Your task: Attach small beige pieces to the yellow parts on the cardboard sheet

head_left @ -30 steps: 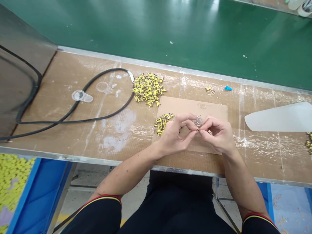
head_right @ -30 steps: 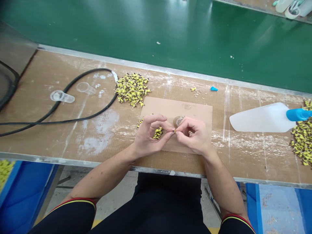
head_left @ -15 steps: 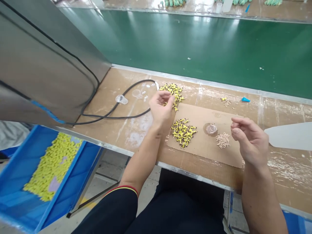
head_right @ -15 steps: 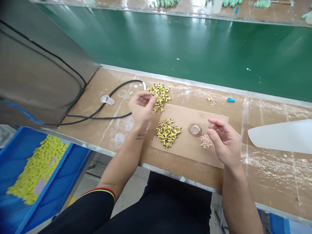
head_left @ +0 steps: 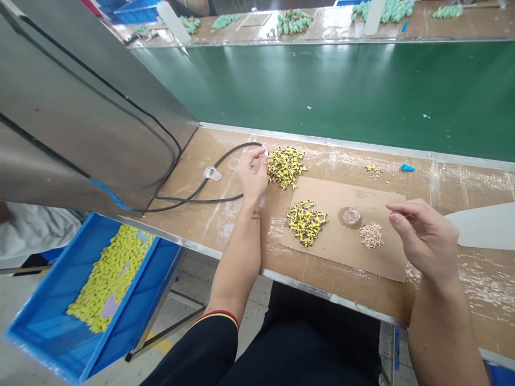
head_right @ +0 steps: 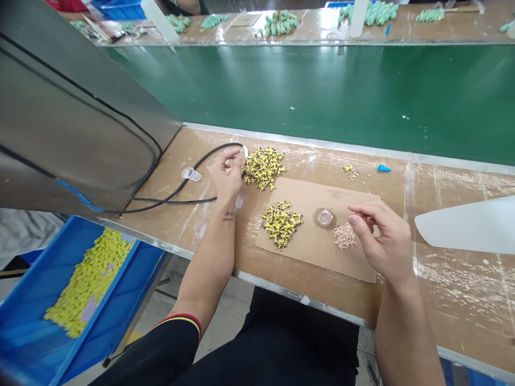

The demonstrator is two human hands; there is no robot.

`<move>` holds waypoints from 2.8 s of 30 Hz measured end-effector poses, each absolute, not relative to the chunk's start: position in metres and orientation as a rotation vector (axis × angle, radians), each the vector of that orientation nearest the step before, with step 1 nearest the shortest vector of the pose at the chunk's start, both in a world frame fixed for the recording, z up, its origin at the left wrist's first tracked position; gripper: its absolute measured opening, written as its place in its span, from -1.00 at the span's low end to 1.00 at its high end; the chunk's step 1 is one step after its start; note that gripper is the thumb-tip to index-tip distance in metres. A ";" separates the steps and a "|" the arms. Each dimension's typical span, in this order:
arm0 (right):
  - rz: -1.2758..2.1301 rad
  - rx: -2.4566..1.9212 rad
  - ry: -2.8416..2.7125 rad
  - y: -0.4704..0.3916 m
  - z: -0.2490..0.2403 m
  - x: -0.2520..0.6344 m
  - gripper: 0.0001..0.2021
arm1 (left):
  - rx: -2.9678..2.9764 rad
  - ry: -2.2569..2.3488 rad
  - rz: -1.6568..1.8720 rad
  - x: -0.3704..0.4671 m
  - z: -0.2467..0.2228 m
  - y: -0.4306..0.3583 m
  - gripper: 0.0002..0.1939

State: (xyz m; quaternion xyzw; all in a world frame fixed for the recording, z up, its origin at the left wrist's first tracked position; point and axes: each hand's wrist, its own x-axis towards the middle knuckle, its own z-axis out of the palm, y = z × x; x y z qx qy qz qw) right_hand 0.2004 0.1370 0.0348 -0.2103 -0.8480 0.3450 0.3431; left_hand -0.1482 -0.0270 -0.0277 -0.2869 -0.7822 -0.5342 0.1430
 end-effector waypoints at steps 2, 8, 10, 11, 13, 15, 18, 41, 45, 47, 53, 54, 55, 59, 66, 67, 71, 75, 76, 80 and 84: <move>0.768 -0.606 -2.236 0.146 0.035 0.206 -0.90 | -0.917 -2.196 -1.574 -0.141 -0.016 -0.033 -0.78; 0.698 -0.692 -2.589 0.166 0.026 0.217 -0.84 | -2.077 -2.370 -1.166 -0.095 0.015 -0.036 -0.78; 0.751 -0.660 -2.722 0.168 0.023 0.217 -0.86 | -2.333 -2.403 -0.930 -0.082 0.017 -0.031 -0.71; 0.767 -0.646 -2.778 0.168 0.021 0.216 -0.87 | -2.413 -2.404 -0.860 -0.077 0.016 -0.029 -0.67; 0.754 -0.641 -2.854 0.167 0.018 0.215 -0.83 | -2.527 -2.393 -0.788 -0.070 0.015 -0.026 -0.65; 0.707 -0.660 -2.885 0.166 0.016 0.214 -0.75 | -2.616 -2.376 -0.751 -0.066 0.013 -0.024 -0.67; 0.699 -0.676 -2.908 0.168 0.013 0.216 -0.69 | -2.689 -2.349 -0.717 -0.064 0.014 -0.023 -0.66; 0.859 -0.716 -2.824 0.168 0.024 0.209 -0.90 | -2.377 -2.496 -0.635 -0.070 0.002 -0.025 -0.78; 0.891 -0.680 -2.748 0.165 0.028 0.206 -0.90 | -2.400 -2.454 -0.653 -0.068 0.002 -0.024 -0.79; 0.880 -0.661 -2.697 0.163 0.030 0.205 -0.89 | -2.420 -2.417 -0.664 -0.066 0.002 -0.023 -0.81; 0.888 -0.635 -2.524 0.160 0.030 0.205 -0.93 | -2.378 -2.404 -0.763 -0.066 0.002 -0.020 -0.86; 0.891 -0.636 -2.491 0.160 0.029 0.206 -0.95 | -2.349 -2.424 -0.785 -0.065 0.002 -0.020 -0.86; 0.895 -0.635 -2.465 0.160 0.028 0.207 -0.95 | -2.319 -2.440 -0.810 -0.065 0.003 -0.020 -0.87; 0.932 -0.642 -2.427 0.161 0.025 0.209 -0.90 | -2.265 -2.455 -0.929 -0.064 0.005 -0.021 -0.85; 0.991 -0.641 -2.375 0.160 0.025 0.209 -0.84 | -2.284 -2.350 -1.161 -0.061 0.015 -0.022 -0.92; 0.996 -0.626 -2.374 0.160 0.026 0.209 -0.85 | -2.280 -2.321 -1.200 -0.060 0.017 -0.022 -0.91; 1.033 -0.516 -2.352 0.160 0.029 0.207 -0.84 | -2.195 -2.244 -1.388 -0.057 0.019 -0.021 -0.92; 1.096 -0.507 -2.272 0.158 0.026 0.207 -0.88 | -2.074 -2.215 -1.740 -0.047 0.015 -0.020 -0.92; 1.122 -0.526 -2.243 0.158 0.025 0.206 -0.90 | -2.045 -2.207 -1.867 -0.043 0.014 -0.019 -0.91; 1.260 -0.545 -2.146 0.151 0.023 0.204 -0.95 | -1.962 -2.131 -2.465 -0.023 0.011 -0.017 -0.83; 1.342 -0.405 -2.077 0.144 0.025 0.197 -0.85 | -1.983 -1.984 -2.896 -0.005 0.010 -0.015 -0.81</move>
